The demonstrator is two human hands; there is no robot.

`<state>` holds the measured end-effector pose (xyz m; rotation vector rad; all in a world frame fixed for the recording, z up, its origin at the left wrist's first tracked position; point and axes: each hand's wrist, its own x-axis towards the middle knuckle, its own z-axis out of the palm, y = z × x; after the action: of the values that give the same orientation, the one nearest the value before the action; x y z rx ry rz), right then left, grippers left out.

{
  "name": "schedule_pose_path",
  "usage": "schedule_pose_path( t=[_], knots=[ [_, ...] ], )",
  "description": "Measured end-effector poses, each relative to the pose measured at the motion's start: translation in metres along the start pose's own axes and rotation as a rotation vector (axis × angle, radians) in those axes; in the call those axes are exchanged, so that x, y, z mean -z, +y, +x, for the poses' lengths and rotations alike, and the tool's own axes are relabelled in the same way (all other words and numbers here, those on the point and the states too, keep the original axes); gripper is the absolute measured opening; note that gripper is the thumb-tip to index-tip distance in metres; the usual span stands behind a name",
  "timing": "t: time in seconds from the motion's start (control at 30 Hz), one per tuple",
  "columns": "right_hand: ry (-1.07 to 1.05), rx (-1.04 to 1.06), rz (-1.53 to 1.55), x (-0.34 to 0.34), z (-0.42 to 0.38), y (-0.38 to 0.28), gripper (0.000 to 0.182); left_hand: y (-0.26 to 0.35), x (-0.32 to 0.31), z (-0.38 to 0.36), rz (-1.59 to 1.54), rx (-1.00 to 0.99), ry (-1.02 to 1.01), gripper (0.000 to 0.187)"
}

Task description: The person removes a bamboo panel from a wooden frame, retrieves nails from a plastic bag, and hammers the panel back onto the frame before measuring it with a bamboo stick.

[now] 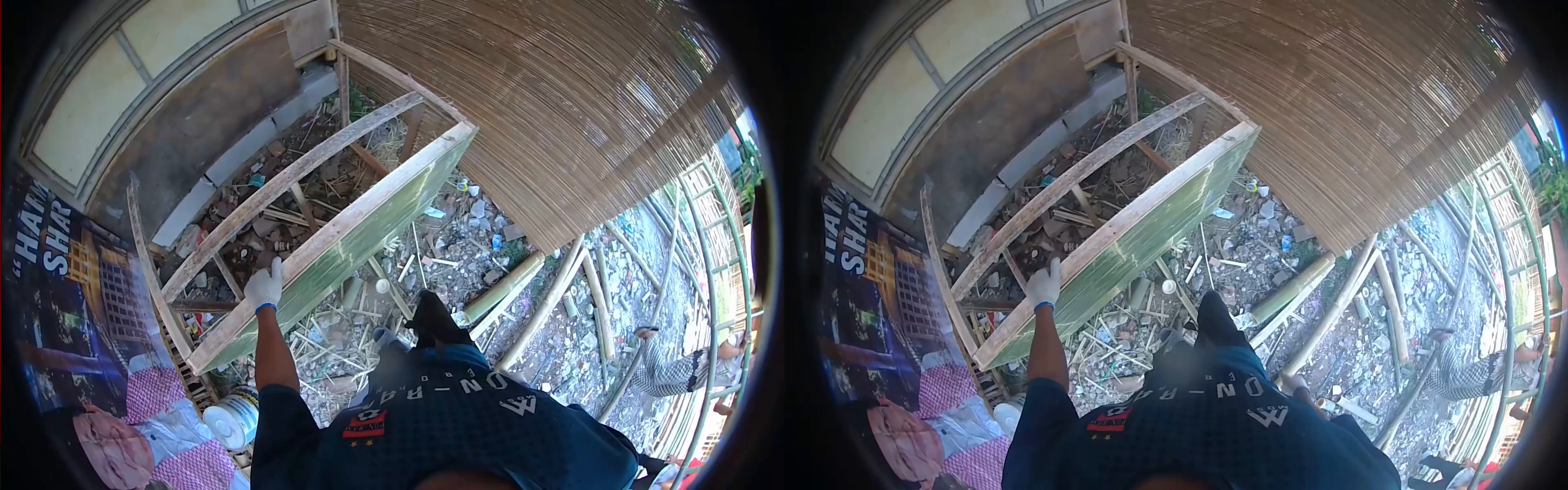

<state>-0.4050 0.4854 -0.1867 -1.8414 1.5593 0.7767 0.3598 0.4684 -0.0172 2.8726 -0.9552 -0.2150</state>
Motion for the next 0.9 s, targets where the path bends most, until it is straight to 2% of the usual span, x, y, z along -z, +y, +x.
schedule_pose_path(
  t=[0.07, 0.13, 0.17, 0.2, 0.23, 0.33, 0.37, 0.43, 0.5, 0.57, 0.6, 0.67, 0.7, 0.73, 0.8, 0.83, 0.9],
  knots=[
    [0.226, 0.304, 0.086, 0.028, 0.036, -0.018, 0.028, -0.002, -0.007, 0.003, 0.045, 0.007, 0.014, 0.077],
    [0.121, -0.065, 0.943, 0.104, 0.025, -0.092, 0.041, -0.003, -0.012, 0.002, 0.011, 0.004, 0.052, 0.077],
    [0.242, 0.043, 0.631, 0.136, 0.026, -0.114, 0.055, -0.002, -0.013, 0.000, -0.013, -0.008, 0.081, 0.075],
    [0.307, 0.150, 0.556, 0.152, 0.033, -0.124, 0.058, -0.003, -0.015, -0.005, -0.037, -0.019, 0.106, 0.073],
    [0.293, 0.097, 0.641, 0.163, 0.046, -0.133, 0.059, -0.004, -0.019, -0.009, -0.040, -0.039, 0.145, 0.071],
    [0.333, 0.197, 0.747, 0.184, 0.060, -0.149, 0.059, -0.002, -0.019, -0.016, -0.024, -0.090, 0.264, 0.063],
    [0.387, 0.236, 0.670, 0.187, 0.063, -0.150, 0.056, 0.001, -0.020, -0.020, -0.005, -0.090, 0.290, 0.060],
    [0.289, 0.178, 0.592, 0.184, 0.074, -0.140, 0.055, 0.007, -0.024, -0.028, 0.050, -0.095, 0.373, 0.057],
    [0.149, 0.145, 0.521, 0.176, 0.080, -0.122, 0.048, 0.008, -0.024, -0.029, 0.052, -0.056, 0.343, 0.057],
    [0.097, 0.270, 0.199, 0.106, 0.154, -0.060, 0.072, 0.013, -0.023, -0.031, 0.056, -0.022, 0.381, 0.056],
    [0.047, 0.200, 0.209, 0.097, 0.158, -0.047, 0.077, 0.016, -0.026, -0.034, 0.057, -0.002, 0.433, 0.055],
    [-0.063, 0.122, 0.143, 0.057, 0.199, -0.002, 0.076, 0.028, -0.031, -0.034, 0.059, 0.041, 0.541, 0.053],
    [-0.125, 0.038, 0.237, 0.079, 0.183, -0.002, 0.078, 0.040, -0.028, -0.036, 0.088, 0.142, 0.476, 0.051],
    [-0.164, 0.123, 0.184, 0.076, 0.202, 0.012, 0.080, 0.044, -0.040, -0.029, 0.110, 0.176, 0.565, 0.050],
    [-0.241, 0.110, 0.158, 0.102, 0.211, 0.030, 0.079, 0.055, -0.067, -0.017, 0.154, 0.248, 0.738, 0.051],
    [-0.266, 0.103, 0.142, 0.116, 0.222, 0.040, 0.077, 0.081, -0.059, -0.020, 0.143, 0.360, 0.594, 0.052],
    [-0.289, 0.105, 0.105, 0.160, 0.258, 0.055, 0.075, 0.145, -0.050, -0.019, 0.120, 0.367, 0.534, 0.053]
  ],
)
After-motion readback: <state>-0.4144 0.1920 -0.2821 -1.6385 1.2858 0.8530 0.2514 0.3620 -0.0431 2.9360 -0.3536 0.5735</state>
